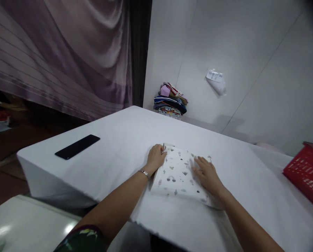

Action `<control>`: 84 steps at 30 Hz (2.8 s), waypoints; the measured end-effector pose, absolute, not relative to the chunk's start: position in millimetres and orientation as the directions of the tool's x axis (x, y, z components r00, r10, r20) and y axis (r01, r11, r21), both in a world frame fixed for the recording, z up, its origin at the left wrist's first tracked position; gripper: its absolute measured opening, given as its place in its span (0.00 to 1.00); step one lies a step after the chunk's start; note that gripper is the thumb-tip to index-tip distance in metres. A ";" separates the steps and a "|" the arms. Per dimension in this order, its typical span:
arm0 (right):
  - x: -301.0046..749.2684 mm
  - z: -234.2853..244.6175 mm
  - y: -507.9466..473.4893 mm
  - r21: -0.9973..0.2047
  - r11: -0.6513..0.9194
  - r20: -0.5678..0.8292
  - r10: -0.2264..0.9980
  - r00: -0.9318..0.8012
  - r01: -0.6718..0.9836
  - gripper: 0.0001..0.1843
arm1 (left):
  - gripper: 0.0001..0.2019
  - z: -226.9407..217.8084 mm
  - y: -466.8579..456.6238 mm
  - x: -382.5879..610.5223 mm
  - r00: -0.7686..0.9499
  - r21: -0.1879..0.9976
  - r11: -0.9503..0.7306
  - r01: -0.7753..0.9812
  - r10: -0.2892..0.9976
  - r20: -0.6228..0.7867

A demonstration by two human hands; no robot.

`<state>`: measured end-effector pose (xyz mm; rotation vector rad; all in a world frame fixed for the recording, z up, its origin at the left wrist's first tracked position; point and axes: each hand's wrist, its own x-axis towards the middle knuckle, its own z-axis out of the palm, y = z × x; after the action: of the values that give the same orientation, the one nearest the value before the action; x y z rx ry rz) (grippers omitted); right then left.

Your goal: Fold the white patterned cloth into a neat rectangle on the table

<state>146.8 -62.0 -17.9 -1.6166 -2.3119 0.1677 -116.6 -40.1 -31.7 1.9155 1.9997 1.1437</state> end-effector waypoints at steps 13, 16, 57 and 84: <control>44.1 -14.6 22.8 -0.400 0.681 0.386 0.733 -0.561 0.614 0.11 | 0.06 -32.4 -39.7 -121.2 -0.105 0.761 -0.195 0.619 0.939 0.326; 45.6 -12.0 21.3 -0.394 0.733 0.444 0.680 -0.583 0.555 0.07 | 0.10 -35.6 -33.1 -125.8 -0.168 0.888 -0.212 0.409 0.939 0.301; 22.4 13.4 21.1 -0.667 0.562 0.327 0.811 -0.485 0.490 0.14 | 0.09 -14.6 5.1 -140.4 -0.120 0.969 0.113 -0.221 0.983 -0.142; 25.4 27.3 35.8 -0.853 0.351 0.074 0.815 -0.575 0.387 0.13 | 0.07 -35.7 11.2 -140.8 -0.168 0.982 0.190 -0.013 0.967 -0.190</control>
<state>25.4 35.8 27.3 -1.0446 -2.1225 1.1419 -140.8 11.2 -35.7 0.9828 1.4190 1.1835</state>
